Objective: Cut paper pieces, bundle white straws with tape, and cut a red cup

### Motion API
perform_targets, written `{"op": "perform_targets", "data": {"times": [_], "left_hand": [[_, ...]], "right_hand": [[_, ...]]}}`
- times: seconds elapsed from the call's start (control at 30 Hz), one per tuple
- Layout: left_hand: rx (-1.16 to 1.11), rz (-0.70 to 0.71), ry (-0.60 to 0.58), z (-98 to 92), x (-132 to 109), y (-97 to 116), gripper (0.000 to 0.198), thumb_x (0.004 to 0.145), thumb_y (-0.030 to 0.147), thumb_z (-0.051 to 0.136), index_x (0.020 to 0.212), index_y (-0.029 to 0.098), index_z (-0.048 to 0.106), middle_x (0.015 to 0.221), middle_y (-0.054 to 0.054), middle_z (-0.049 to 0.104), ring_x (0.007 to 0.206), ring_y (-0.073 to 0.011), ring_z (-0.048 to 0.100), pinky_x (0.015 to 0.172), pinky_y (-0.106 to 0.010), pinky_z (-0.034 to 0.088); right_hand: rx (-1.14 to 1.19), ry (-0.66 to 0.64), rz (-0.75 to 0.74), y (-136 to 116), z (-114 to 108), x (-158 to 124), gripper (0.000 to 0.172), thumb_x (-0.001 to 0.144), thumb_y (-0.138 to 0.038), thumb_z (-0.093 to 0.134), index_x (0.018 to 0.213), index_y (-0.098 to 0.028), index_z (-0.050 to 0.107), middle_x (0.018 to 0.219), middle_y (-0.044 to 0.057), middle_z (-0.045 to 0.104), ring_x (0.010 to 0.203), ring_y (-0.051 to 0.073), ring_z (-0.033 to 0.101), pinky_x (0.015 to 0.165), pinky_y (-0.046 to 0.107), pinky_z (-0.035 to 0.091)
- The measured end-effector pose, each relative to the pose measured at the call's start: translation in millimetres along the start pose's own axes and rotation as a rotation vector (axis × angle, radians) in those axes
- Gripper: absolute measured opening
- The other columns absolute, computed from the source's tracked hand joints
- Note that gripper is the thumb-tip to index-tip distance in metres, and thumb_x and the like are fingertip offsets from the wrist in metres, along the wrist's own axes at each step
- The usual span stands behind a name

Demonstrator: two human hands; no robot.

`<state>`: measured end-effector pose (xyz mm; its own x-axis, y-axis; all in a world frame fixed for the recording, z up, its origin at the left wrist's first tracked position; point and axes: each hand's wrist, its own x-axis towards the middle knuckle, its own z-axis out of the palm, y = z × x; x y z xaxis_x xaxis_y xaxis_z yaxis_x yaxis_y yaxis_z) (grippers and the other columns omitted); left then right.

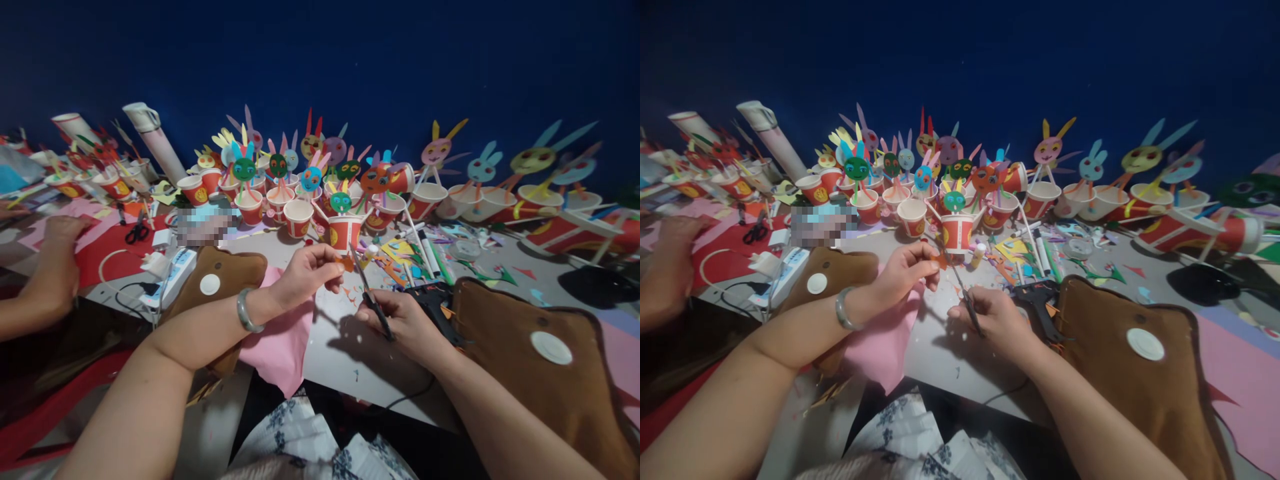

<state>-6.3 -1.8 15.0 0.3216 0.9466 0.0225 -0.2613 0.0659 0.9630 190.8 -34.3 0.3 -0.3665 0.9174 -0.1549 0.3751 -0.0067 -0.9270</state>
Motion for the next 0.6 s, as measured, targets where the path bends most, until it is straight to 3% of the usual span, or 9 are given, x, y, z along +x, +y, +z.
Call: {"op": "perform_targets", "data": {"times": [0.23, 0.6], "left_hand": [[0.049, 0.107, 0.001, -2.2, 1.1, 1.9, 0.012, 0.069, 0.019, 0.063, 0.075, 0.017, 0.054, 0.054, 0.008, 0.056, 0.046, -0.0048, 0.054, 0.048, -0.017, 0.045], [0.161, 0.126, -0.039, -4.1, 0.7, -4.2, 0.009, 0.069, 0.020, 0.062, 0.072, 0.016, 0.054, 0.058, 0.004, 0.055, 0.049, -0.0052, 0.053, 0.047, -0.018, 0.041]], "right_hand": [[-0.047, -0.038, -0.004, -6.8, -1.6, -0.6, 0.045, 0.065, -0.060, 0.076, 0.066, -0.018, 0.061, 0.059, 0.001, 0.059, 0.059, 0.015, 0.051, 0.054, 0.026, 0.041], [-0.005, -0.069, 0.005, -4.1, -0.6, -0.2, 0.043, 0.066, -0.057, 0.077, 0.062, -0.018, 0.060, 0.055, -0.002, 0.053, 0.054, 0.011, 0.045, 0.051, 0.024, 0.036]]}}
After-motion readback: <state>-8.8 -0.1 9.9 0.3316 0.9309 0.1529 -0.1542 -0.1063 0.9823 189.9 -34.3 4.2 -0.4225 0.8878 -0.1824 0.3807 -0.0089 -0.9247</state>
